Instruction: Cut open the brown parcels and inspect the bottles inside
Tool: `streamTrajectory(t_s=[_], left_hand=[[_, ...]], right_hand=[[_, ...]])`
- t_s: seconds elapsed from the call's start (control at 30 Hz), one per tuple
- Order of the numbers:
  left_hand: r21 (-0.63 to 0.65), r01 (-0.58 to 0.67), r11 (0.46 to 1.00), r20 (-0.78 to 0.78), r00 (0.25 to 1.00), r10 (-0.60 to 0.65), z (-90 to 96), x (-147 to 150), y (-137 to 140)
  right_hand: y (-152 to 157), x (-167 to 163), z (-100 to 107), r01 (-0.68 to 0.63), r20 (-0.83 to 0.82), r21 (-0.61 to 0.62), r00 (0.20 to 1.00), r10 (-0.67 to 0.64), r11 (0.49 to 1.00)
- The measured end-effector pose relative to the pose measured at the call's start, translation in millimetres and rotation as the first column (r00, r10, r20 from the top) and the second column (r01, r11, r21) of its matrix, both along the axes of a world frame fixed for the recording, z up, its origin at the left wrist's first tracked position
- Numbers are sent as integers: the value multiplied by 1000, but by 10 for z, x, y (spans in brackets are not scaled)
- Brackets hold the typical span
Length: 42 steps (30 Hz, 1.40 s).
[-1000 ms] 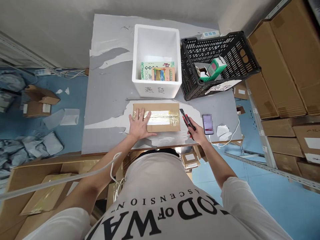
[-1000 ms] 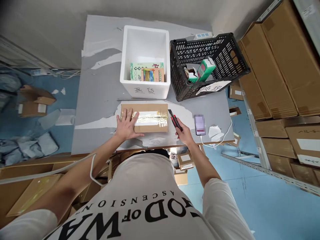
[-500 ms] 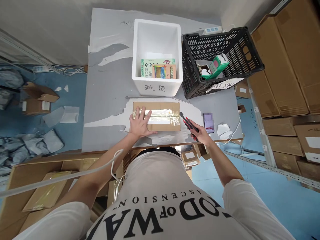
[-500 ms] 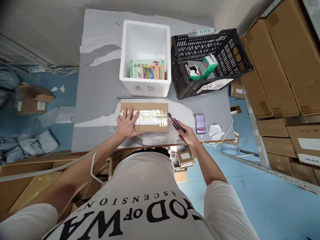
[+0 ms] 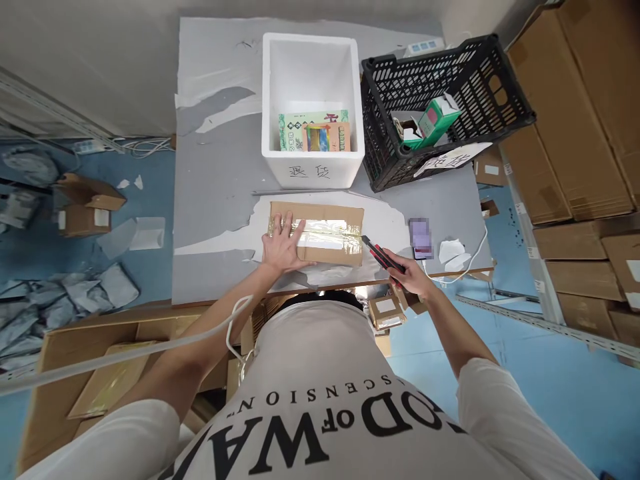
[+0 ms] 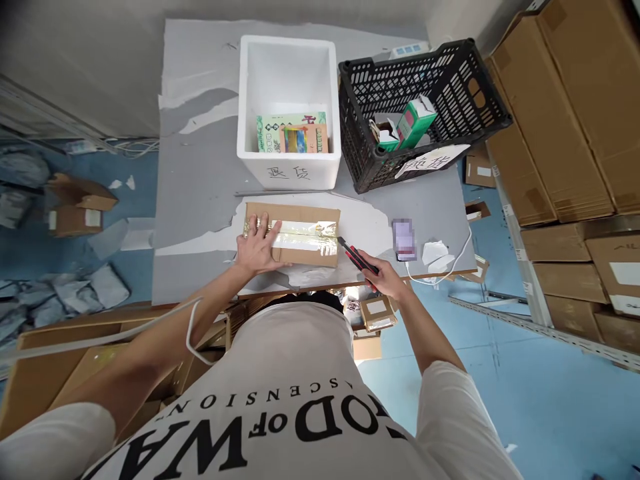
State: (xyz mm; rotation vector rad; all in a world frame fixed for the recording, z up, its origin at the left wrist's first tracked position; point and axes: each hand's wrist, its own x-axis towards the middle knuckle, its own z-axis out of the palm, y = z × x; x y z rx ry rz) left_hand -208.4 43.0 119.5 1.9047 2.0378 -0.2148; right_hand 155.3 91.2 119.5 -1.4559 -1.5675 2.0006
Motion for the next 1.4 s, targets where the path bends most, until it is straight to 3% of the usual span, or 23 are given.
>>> streamTrajectory(t_s=[0.17,0.33,0.43,0.53,0.6,0.67,0.73,0.8,0.87,1.03,1.13,1.23,1.33,1.4], left_hand=[[6,15,1000,-12,1000,-15,-8,-10,0],[21,16,1000,15,1000,-16,6,-17,-17],[36,7,999,92,996,-10,29,-30,-26],[90,-61,994,269,962,35,21,-141,-7],[174,-218,960,420,899,128,-32,-311,45],[218,-430,876,578,780,239,-133,-549,141],[111,-570,814,728,604,324,-272,-799,267],[-81,-578,812,825,418,380,-420,-990,400],[-184,-527,830,868,310,389,-547,-1075,510],[-195,-434,880,935,188,300,-661,-1020,581],[-154,-420,895,950,187,251,-605,-1035,412],[-100,-452,887,948,228,223,-539,-1018,49],[-60,-503,862,932,282,229,-534,-812,-447],[5,-539,843,896,376,235,-568,-571,-786]], right_hand=[[-348,24,-167,-28,-17,-36,999,27,999],[-410,113,-60,13,23,-38,1000,-12,999],[-359,245,29,173,39,46,984,-174,984],[-338,209,-27,407,-32,117,913,-406,906],[-380,16,-147,543,-105,86,839,-535,835],[-467,-271,-288,620,-160,-7,774,-613,785],[-569,-564,-412,629,-192,-106,747,-636,770],[-656,-790,-503,627,-209,-168,732,-649,761],[-707,-923,-570,641,-217,-193,710,-670,743],[-633,-950,-705,628,-243,-138,728,-641,766],[-380,-873,-748,654,-261,-99,711,-654,750],[67,-837,-730,677,-317,-82,678,-663,731],[584,-915,-679,630,-360,-37,715,-599,775],[866,-1030,-659,564,-334,4,779,-531,826]])
